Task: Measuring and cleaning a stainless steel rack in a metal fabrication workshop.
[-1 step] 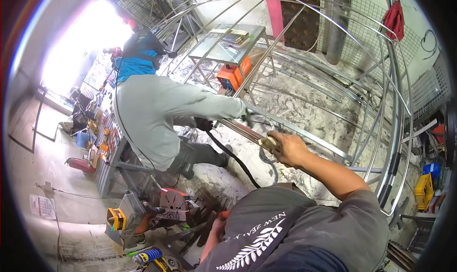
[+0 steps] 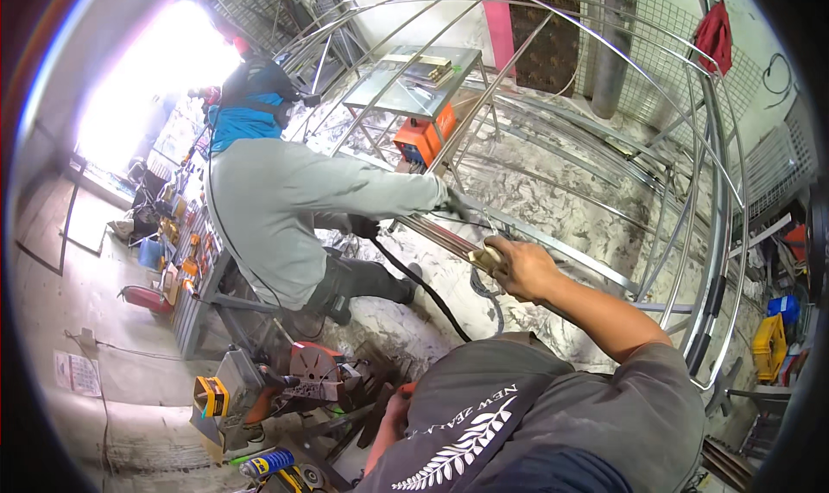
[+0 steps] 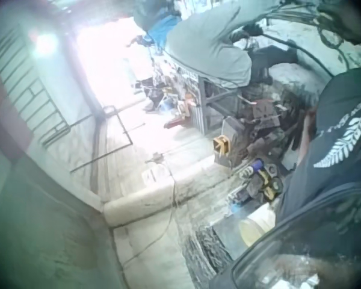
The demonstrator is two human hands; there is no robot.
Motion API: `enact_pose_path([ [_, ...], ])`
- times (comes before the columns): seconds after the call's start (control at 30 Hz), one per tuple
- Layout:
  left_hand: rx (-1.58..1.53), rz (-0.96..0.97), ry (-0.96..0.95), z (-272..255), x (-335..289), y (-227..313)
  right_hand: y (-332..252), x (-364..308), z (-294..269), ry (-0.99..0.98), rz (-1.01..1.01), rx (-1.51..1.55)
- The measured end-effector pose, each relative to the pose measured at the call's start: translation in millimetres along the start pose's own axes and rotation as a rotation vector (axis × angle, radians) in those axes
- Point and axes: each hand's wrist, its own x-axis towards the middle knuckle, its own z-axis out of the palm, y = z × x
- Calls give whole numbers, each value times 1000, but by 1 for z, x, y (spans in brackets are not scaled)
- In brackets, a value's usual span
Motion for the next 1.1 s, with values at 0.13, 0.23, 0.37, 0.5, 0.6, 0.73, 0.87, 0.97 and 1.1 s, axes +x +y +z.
enact_pose_path([
  [0.13, -190, 292, -208, 18, 8, 7, 1, -2, 5, 66, -41, 20],
  [0.23, -144, 239, -171, 36, -17, -33, -6, 1, 6, 44, -24, -39],
  [0.37, -108, 153, -158, 85, -49, -62, -13, -2, 2, 84, 29, -88],
  [0.5, -132, 20, -132, 140, -90, -86, 2, 2, 17, 95, 81, -165],
  [0.6, -175, -110, -98, 178, -118, -96, 0, -2, 10, 102, 43, -154],
  [0.73, -216, -188, -144, 222, -155, -111, 0, -6, 6, 172, 41, -244],
  [0.87, -239, -192, -56, 260, -158, -135, -10, 12, 14, 110, -25, -251],
  [0.97, -129, -206, -120, 228, -160, -92, -10, 4, 4, 130, -14, -308],
  [1.1, -190, -185, -102, 228, -165, -93, -15, 14, 11, 129, -78, -400],
])
